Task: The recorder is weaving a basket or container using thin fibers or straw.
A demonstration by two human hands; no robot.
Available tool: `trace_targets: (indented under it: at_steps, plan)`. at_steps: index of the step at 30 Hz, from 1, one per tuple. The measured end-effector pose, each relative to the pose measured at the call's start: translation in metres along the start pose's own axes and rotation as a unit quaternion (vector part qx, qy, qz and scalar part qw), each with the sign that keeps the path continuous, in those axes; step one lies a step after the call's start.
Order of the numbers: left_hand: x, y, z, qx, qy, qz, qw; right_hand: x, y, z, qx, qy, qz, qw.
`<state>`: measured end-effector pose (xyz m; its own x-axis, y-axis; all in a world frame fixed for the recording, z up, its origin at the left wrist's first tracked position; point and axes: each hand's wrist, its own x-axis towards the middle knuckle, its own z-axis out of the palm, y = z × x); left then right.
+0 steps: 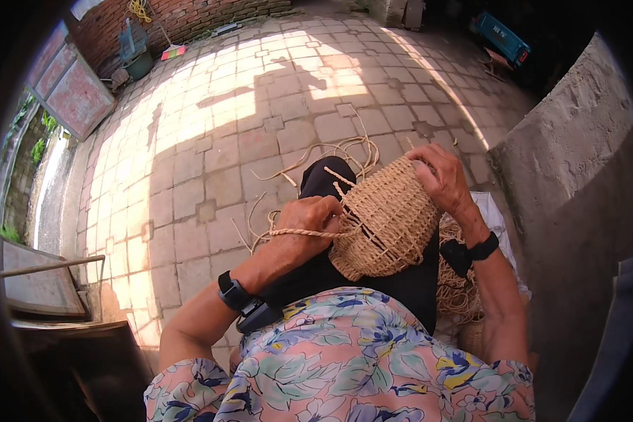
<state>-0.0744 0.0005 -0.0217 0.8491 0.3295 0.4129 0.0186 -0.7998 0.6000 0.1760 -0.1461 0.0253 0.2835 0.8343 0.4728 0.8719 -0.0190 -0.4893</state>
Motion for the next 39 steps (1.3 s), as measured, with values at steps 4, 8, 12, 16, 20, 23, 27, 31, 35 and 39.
trace_targets:
  at_steps: [4, 8, 12, 16, 20, 23, 27, 31, 35, 39]
  plan:
    - [-0.002, -0.001, 0.002, 0.007, -0.021, -0.19, 0.982, 0.0, 0.0, -0.002, -0.003, 0.001, -0.002, 1.0]
    - [0.001, -0.006, 0.002, -0.016, 0.079, 0.08, 0.993, -0.001, -0.001, -0.001, 0.008, 0.001, 0.003, 1.0]
    - [-0.001, 0.0, -0.007, 0.015, -0.019, 0.033, 0.999, -0.004, -0.001, -0.002, 0.008, 0.012, 0.01, 1.0]
    - [-0.006, -0.02, -0.004, 0.084, -0.014, -0.125, 0.988, -0.005, -0.002, -0.004, -0.004, -0.003, 0.015, 1.0]
    - [-0.007, -0.023, 0.0, -0.046, 0.018, -0.072, 0.996, -0.005, -0.002, -0.003, 0.015, 0.003, 0.014, 1.0]
    - [-0.003, -0.023, -0.002, -0.022, -0.012, 0.072, 0.997, -0.006, -0.001, -0.002, 0.022, 0.011, 0.014, 1.0]
    - [-0.003, -0.031, 0.0, 0.062, 0.017, 0.084, 0.994, -0.005, -0.003, -0.005, 0.008, 0.013, 0.004, 1.0]
    - [0.003, -0.041, -0.003, -0.277, -0.046, -0.28, 0.918, -0.006, -0.003, -0.004, 0.007, 0.015, 0.0, 1.0]
    - [0.007, -0.034, 0.002, -0.494, -0.119, -0.384, 0.771, -0.006, -0.004, -0.005, 0.006, 0.016, -0.006, 1.0]
    - [0.007, -0.034, 0.011, -0.535, -0.141, -0.409, 0.726, -0.008, -0.009, -0.008, -0.006, 0.022, -0.008, 1.0]
